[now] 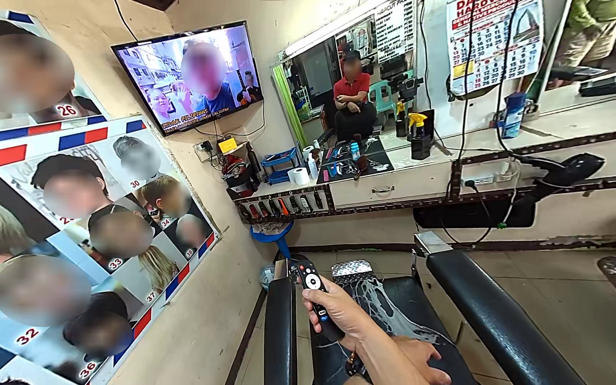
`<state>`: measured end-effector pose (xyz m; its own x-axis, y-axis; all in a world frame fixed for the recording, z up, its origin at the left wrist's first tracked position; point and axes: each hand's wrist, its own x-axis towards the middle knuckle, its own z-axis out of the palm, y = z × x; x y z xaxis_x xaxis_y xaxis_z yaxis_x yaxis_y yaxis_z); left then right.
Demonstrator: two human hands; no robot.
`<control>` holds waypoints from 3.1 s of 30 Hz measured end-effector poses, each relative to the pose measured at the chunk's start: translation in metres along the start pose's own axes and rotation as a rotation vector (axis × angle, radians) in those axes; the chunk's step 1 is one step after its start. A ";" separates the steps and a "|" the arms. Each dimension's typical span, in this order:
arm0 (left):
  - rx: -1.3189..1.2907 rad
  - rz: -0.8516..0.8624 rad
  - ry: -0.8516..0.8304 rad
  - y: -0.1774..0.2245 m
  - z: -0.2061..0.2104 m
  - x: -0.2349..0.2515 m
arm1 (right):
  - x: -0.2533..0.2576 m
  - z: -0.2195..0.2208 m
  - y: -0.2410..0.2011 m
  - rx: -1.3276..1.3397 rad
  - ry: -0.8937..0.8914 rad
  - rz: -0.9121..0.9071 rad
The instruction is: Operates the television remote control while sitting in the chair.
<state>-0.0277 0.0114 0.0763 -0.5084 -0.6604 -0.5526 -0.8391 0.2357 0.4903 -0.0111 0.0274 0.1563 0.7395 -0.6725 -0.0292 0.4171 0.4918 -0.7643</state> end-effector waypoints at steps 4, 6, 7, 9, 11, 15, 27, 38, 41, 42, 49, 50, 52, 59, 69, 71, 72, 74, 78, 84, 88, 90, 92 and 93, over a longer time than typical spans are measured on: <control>0.005 0.001 0.000 0.000 0.000 0.001 | -0.001 0.001 -0.001 0.005 0.008 0.002; 0.005 0.001 0.000 0.000 0.001 0.001 | -0.002 0.001 -0.001 0.008 0.007 -0.001; 0.003 -0.001 -0.002 0.000 0.001 0.001 | -0.002 0.001 -0.001 0.008 0.007 -0.001; -0.002 -0.005 -0.004 0.001 0.000 0.000 | -0.002 0.001 -0.001 0.006 0.010 0.001; 0.001 -0.006 -0.006 0.001 0.000 0.000 | -0.001 0.001 0.000 0.011 0.010 0.006; 0.001 -0.008 -0.008 0.001 0.000 0.000 | -0.001 0.000 0.000 0.020 0.004 -0.004; -0.005 0.003 0.019 -0.001 0.002 -0.002 | -0.001 0.001 0.000 0.015 -0.005 -0.001; -0.008 0.015 0.035 -0.016 0.011 0.012 | -0.003 -0.001 0.000 0.037 -0.020 0.006; -0.016 -0.023 0.019 -0.008 0.006 0.007 | -0.003 0.001 -0.005 0.029 -0.006 0.022; -0.025 -0.031 0.027 -0.009 0.008 0.008 | -0.003 0.001 -0.005 0.038 0.006 0.039; -0.003 -0.004 0.042 -0.022 0.016 0.018 | 0.000 -0.005 -0.006 0.193 0.045 0.092; -0.002 -0.012 0.032 -0.021 0.015 0.017 | 0.001 -0.004 -0.005 0.197 0.043 0.092; -0.008 -0.031 0.018 -0.020 0.014 0.017 | 0.001 -0.003 -0.004 0.201 0.035 0.095; -0.024 -0.017 0.016 -0.019 0.011 0.015 | 0.002 -0.003 -0.005 0.208 0.064 0.106; -0.025 -0.005 0.020 -0.021 0.011 0.015 | 0.003 -0.003 -0.005 0.182 0.078 0.087; -0.018 -0.005 0.017 -0.021 0.010 0.015 | 0.004 -0.002 -0.006 0.165 0.091 0.088; -0.014 -0.011 0.009 -0.020 0.009 0.014 | 0.004 -0.002 -0.006 0.144 0.095 0.085; -0.008 -0.010 0.013 -0.017 0.010 0.013 | 0.003 -0.002 -0.004 0.073 0.096 0.067; -0.030 0.037 0.103 -0.011 0.011 0.005 | 0.004 0.003 0.000 -0.208 0.117 -0.027; -0.031 -0.039 0.024 0.037 -0.016 -0.040 | 0.002 0.009 0.002 -0.211 0.131 0.016; -0.021 -0.002 0.035 0.024 -0.011 -0.030 | 0.002 0.007 -0.001 -0.153 0.116 0.029; -0.024 -0.036 0.030 0.031 -0.014 -0.032 | 0.003 0.006 -0.002 -0.145 0.123 0.032; -0.035 -0.055 0.025 0.034 -0.015 -0.033 | 0.002 0.006 -0.002 -0.134 0.120 0.030; -0.046 -0.061 0.029 0.035 -0.015 -0.035 | 0.002 0.006 -0.001 -0.125 0.121 0.028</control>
<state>-0.0368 0.0317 0.1229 -0.4500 -0.6933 -0.5629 -0.8584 0.1621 0.4867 -0.0067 0.0286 0.1611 0.6778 -0.7249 -0.1230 0.3227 0.4436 -0.8361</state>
